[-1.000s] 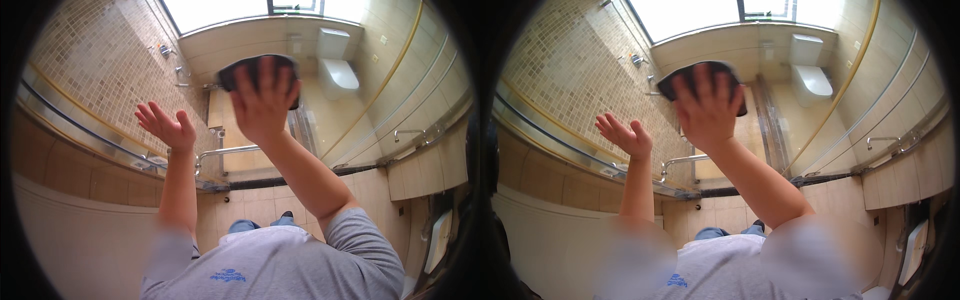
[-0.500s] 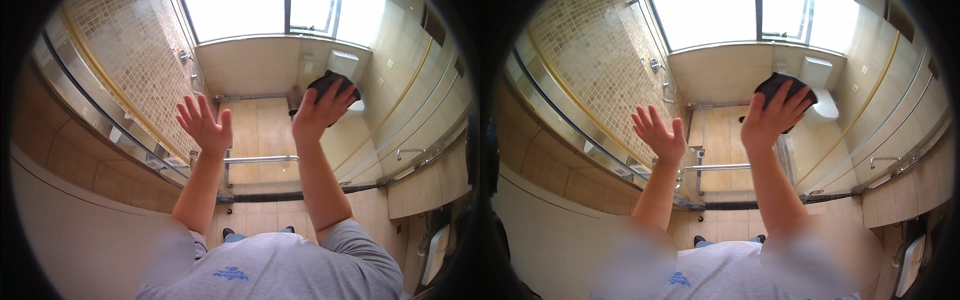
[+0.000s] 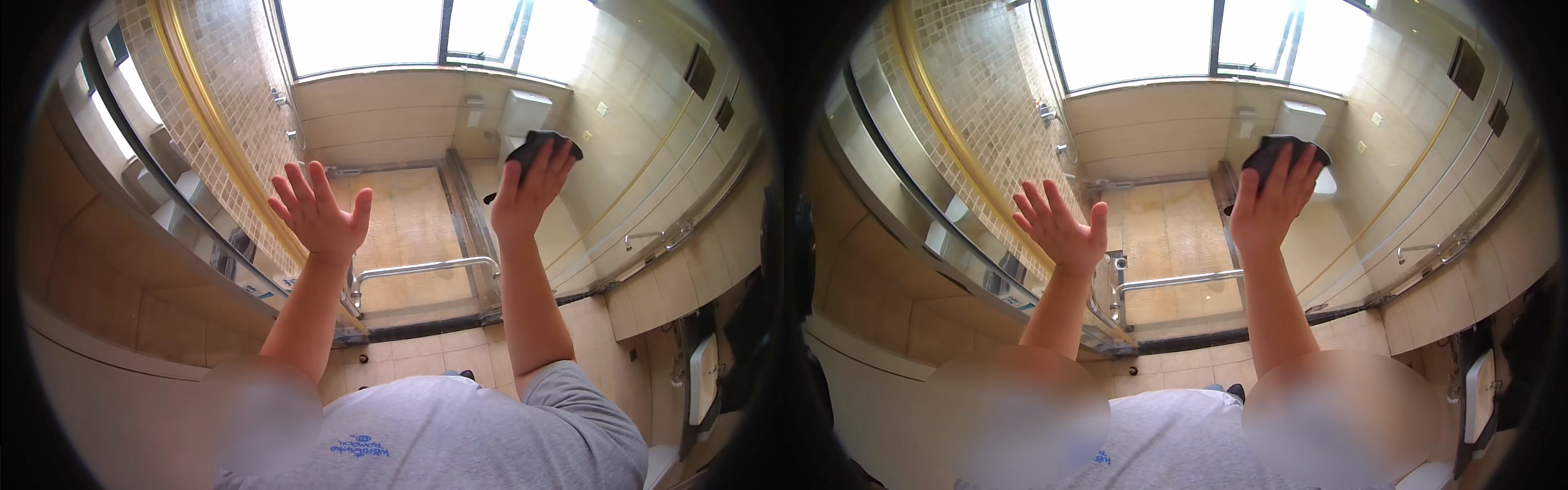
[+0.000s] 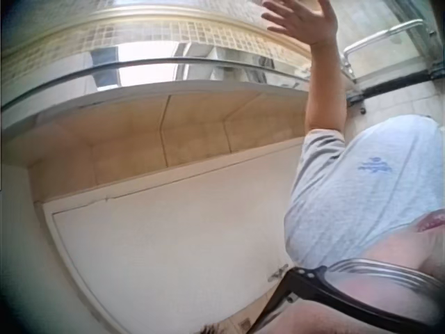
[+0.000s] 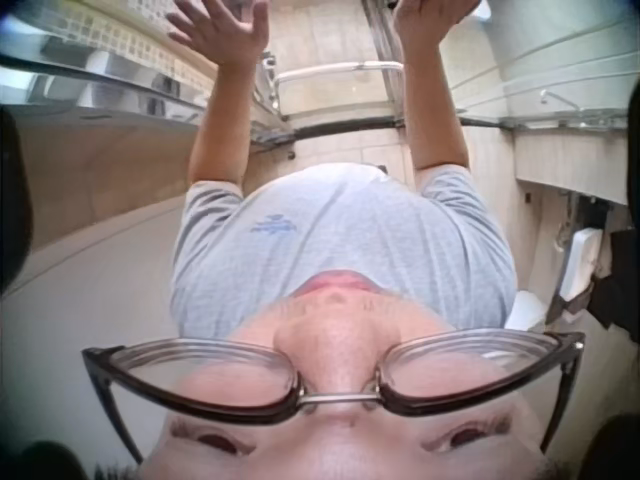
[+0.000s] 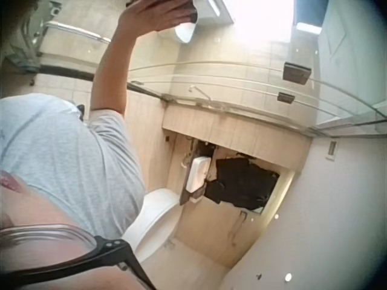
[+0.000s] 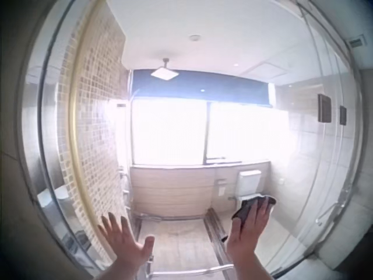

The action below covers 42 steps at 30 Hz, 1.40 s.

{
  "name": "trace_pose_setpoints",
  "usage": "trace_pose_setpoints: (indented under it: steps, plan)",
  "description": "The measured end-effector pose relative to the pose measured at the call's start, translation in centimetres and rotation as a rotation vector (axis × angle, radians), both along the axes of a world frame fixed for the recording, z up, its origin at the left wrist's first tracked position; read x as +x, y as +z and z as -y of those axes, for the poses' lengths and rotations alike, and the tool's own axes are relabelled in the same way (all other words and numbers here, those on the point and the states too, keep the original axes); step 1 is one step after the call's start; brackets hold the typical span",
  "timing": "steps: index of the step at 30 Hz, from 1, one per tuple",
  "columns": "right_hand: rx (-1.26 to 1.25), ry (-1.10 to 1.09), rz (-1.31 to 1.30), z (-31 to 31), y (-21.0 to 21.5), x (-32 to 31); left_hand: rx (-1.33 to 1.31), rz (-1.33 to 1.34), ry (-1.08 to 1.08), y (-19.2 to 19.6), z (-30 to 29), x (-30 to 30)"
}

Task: The person wipes the tiled wall and glass shower door with a dark cloth. They move around the bathroom to clean different sections of the wall and the glass panel, using consistent wiping motions.

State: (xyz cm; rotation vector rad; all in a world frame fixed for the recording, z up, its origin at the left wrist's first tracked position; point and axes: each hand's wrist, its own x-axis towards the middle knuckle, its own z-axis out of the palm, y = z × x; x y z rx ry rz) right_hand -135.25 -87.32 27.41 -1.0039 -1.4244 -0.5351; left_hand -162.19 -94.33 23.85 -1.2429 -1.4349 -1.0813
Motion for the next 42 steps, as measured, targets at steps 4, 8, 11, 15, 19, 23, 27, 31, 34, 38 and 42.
trace_pose_setpoints:
  steps: [4, 8, 11, 15, 19, 23, 27, 31, 34, 38, 42]
  plan:
    - [0.088, -0.090, -0.155, -0.2, -0.8, -4.8, 0.004, -0.002, -0.015, 0.0, 0.0, 0.3]
    - [-0.071, 0.089, 0.109, 3.7, -1.8, -10.9, -0.021, 0.013, -0.028, -0.2, 0.2, 0.0]
    - [-0.033, 0.107, 0.299, 3.2, -2.5, -9.4, 0.000, 0.003, -0.033, -0.1, 0.1, -0.1]
    - [-0.004, 0.047, 0.284, 0.5, -2.5, -2.2, 0.038, -0.007, -0.034, 0.2, 0.0, -0.1]
    - [0.054, 0.026, -0.009, -0.7, -1.5, 0.1, 0.044, 0.008, -0.021, 0.1, 0.1, -0.1]
    - [-0.019, -0.029, -0.133, 0.7, -3.2, -5.7, 0.051, -0.002, -0.041, 0.2, -0.4, 0.4]
    - [-0.038, 0.160, 0.304, 3.9, -4.9, -10.5, -0.018, 0.026, -0.025, 0.3, 0.0, 0.2]
    - [-0.060, 0.101, 0.461, 2.2, -5.0, -5.9, -0.016, 0.002, -0.002, 0.2, 0.5, -0.3]
    - [-0.048, 0.099, 0.173, 0.4, -5.3, -1.5, 0.022, -0.035, 0.031, -0.1, 0.2, -0.5]
    - [-0.004, 0.047, -0.140, -0.1, -6.0, -1.7, 0.019, 0.001, 0.000, 0.1, 0.0, 0.1]
    - [-0.223, 0.187, 0.124, 4.2, -8.2, -9.7, -0.041, 0.058, -0.081, 0.5, 1.0, 0.4]
